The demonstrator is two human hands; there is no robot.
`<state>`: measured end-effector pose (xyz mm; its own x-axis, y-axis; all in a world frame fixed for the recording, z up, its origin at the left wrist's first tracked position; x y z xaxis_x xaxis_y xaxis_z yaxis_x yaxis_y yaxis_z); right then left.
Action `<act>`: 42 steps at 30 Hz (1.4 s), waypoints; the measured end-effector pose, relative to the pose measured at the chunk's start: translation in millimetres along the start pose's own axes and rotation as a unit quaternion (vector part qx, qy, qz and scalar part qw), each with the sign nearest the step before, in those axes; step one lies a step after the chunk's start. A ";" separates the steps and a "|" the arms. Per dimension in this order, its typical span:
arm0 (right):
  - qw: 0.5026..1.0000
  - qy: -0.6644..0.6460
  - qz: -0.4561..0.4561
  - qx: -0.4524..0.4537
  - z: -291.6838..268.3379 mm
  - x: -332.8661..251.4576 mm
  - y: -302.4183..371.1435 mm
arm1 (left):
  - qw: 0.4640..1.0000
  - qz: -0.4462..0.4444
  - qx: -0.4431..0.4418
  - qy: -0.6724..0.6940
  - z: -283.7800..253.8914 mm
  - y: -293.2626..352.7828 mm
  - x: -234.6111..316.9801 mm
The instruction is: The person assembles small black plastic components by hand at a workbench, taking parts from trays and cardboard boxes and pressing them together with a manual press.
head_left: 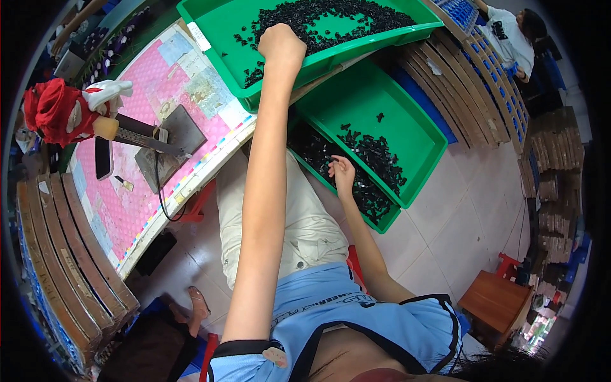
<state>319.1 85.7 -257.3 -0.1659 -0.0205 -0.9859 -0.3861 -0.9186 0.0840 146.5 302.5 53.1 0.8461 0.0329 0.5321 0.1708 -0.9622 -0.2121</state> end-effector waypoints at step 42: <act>0.943 -0.093 -0.218 -0.233 136.0 -307.0 106.4 | 0.694 -0.068 -0.136 0.703 -121.5 230.9 -73.8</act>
<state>205.6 48.0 73.9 -0.2566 0.4286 -0.8663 -0.0213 -0.8986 -0.4382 62.3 45.0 64.5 -0.5313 0.0168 0.8470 -0.0632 -0.9978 -0.0198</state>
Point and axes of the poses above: each hand's wrist, its own y-axis away from the middle knuckle, its own z-axis out of the palm, x = y × z, the point moved 7 cm from there along -y, towards the middle knuckle, and after that the axes turned 6 degrees about -z, right-handed, at the moved point
